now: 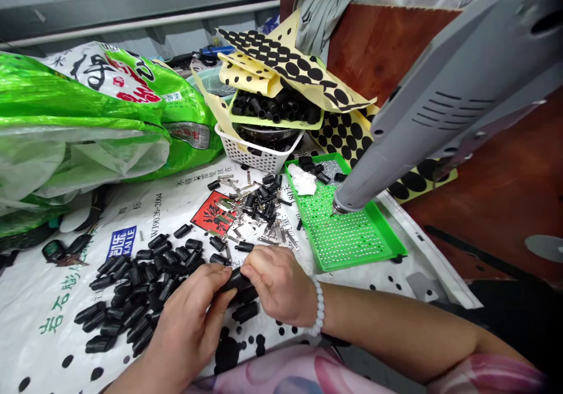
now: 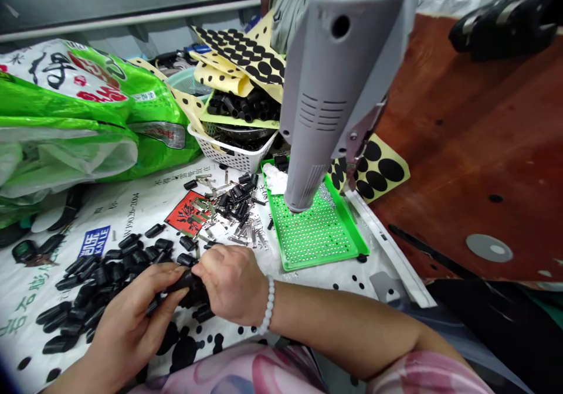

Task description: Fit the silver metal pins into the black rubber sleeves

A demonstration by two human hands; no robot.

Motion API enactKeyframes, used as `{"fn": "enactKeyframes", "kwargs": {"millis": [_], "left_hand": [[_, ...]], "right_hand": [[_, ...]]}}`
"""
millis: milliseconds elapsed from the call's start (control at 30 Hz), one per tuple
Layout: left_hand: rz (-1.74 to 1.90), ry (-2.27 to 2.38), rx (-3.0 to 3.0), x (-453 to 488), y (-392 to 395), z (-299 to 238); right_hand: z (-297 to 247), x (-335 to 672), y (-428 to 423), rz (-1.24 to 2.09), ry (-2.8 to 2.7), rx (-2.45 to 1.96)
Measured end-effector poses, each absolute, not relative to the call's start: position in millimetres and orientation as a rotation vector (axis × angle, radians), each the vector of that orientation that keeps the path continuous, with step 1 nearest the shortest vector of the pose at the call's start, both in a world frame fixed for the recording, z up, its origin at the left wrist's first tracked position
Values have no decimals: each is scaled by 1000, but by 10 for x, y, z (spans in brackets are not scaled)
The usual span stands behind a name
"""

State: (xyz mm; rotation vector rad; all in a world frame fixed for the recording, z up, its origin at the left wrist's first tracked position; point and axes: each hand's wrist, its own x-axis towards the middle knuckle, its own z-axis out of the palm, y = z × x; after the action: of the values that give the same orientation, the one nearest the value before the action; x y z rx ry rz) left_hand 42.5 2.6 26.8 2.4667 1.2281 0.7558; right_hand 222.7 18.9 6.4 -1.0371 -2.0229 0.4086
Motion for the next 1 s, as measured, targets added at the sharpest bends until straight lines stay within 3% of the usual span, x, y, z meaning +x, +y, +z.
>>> {"fn": "enactKeyframes", "kwargs": {"millis": [300, 400, 733, 1000], "left_hand": [[852, 1249, 2766, 414, 102, 120], [854, 1216, 2681, 390, 149, 122], [815, 1273, 1482, 575, 235, 239], [786, 1164, 1228, 549, 279, 261]], "right_hand": [[68, 2207, 239, 1172, -1738, -1235], [77, 2212, 268, 1280, -1694, -1213], [218, 2455, 374, 1055, -1698, -1238], [218, 2495, 398, 763, -1886, -889]]}}
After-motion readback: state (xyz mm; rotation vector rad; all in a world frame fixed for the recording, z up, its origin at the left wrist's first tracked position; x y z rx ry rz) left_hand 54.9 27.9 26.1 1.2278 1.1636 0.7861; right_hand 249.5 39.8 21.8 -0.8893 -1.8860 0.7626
